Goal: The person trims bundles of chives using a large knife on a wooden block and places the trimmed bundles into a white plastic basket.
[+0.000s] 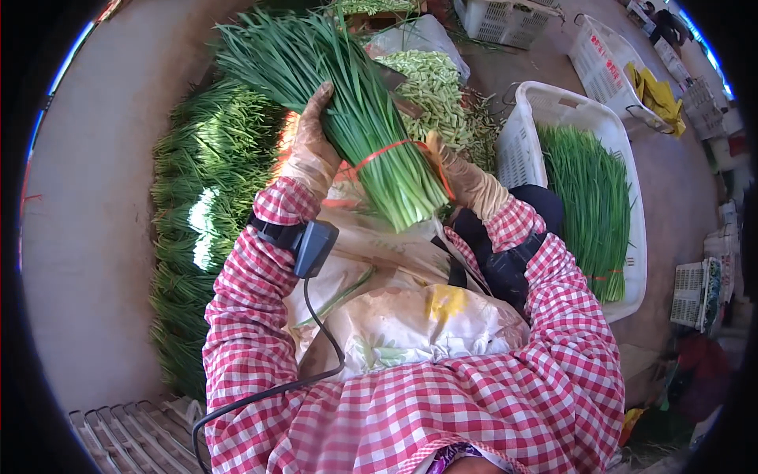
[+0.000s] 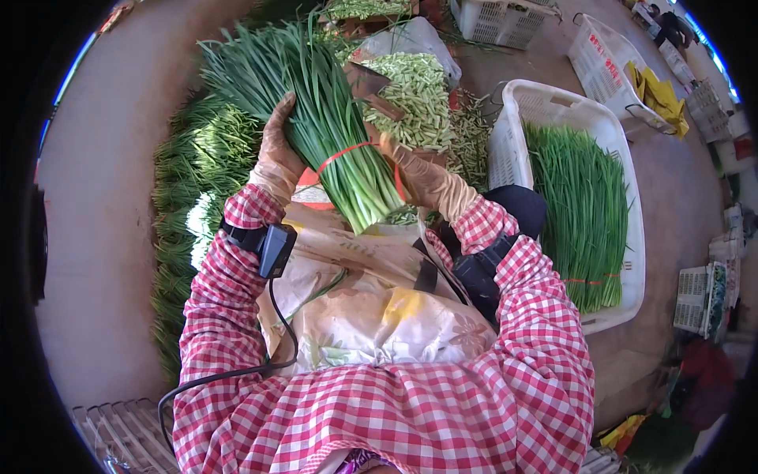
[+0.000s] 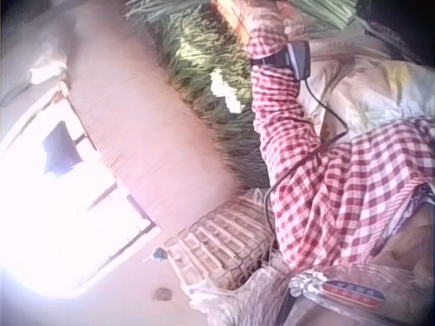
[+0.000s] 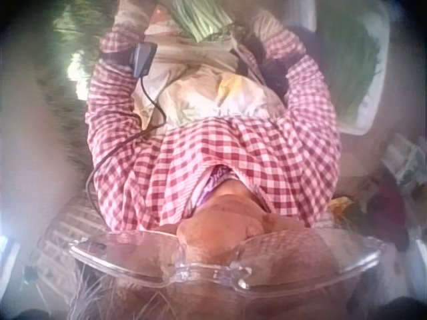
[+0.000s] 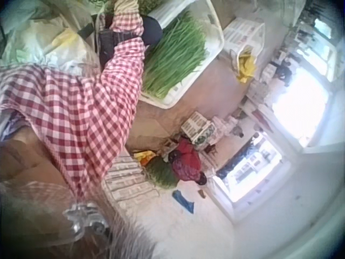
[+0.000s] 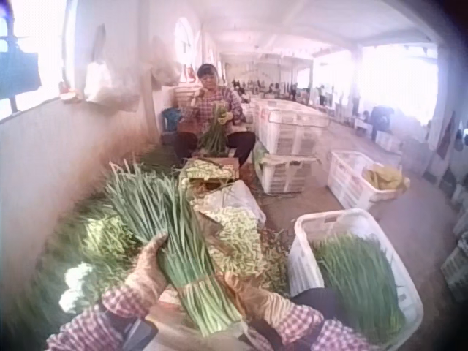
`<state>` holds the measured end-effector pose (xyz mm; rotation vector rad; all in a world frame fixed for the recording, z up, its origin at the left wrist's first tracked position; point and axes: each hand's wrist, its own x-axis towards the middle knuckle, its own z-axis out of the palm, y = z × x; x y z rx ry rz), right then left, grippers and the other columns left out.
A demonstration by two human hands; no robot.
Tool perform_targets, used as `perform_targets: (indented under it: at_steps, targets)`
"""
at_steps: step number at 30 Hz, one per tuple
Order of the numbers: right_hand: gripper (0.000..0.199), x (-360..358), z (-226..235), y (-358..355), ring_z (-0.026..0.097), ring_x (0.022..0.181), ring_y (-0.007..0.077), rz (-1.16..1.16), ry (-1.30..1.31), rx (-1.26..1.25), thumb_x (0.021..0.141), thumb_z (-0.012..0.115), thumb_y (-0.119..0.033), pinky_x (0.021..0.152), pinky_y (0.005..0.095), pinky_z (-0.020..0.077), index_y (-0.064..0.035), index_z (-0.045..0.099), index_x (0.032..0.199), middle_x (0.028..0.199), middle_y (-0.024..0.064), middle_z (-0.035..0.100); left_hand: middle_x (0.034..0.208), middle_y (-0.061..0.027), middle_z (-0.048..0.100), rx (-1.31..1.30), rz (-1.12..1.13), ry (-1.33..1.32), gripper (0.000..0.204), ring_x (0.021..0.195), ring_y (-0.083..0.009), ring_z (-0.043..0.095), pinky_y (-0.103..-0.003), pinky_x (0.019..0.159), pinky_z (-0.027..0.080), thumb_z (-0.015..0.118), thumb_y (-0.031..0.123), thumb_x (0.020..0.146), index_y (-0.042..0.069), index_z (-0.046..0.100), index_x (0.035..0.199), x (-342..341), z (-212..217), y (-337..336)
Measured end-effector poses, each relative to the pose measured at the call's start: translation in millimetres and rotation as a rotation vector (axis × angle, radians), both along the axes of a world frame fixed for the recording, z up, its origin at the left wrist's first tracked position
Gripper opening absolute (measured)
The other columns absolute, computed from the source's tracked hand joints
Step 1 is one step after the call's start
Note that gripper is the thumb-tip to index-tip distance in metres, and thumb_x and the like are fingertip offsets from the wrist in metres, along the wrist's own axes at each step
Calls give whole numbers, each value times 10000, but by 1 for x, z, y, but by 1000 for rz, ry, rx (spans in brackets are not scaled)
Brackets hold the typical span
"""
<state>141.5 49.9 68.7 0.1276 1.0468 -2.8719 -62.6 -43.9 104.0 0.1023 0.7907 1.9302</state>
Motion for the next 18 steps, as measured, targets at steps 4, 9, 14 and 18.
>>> perform_targets:
  at_steps: [4, 9, 14, 18]
  targets:
    - [821, 8, -6, -5, 549, 1001, 133, -53, -109, 502, 691, 761, -459, 880, 290, 451, -28, 411, 1295, 1134, 56, 566, 948, -85, 662, -67, -4, 5, 319, 804, -252, 647, -428, 775, 535, 649, 278, 812, 50, 604, 1031, 6, -4, 7]
    - [583, 1, 9, -25, 563, 714, 76, -6, 7, 777, 672, 791, -416, 615, 233, 483, -18, 590, 1047, 822, -20, 615, 1101, -105, 624, 43, -85, 42, 421, 984, -249, 611, -431, 885, 491, 606, 325, 844, 47, 555, 1157, 8, -3, -12]
    - [942, -9, -10, -14, 496, 1081, 135, 95, 144, 510, 674, 718, -575, 844, 281, 449, -56, 337, 1362, 1269, 40, 488, 1094, -126, 628, 14, -290, 201, 458, 954, -257, 628, -407, 878, 501, 613, 324, 848, 21, 541, 1184, 0, 2, -18]
    - [865, -20, -13, 26, 416, 1230, 303, -156, 187, 150, 695, 668, -596, 958, 515, 410, -190, 323, 1377, 1308, 99, 452, 1010, -93, 647, -102, -290, 566, 434, 872, -197, 636, -330, 812, 518, 685, 262, 808, 2, 563, 1133, -12, 29, -28]
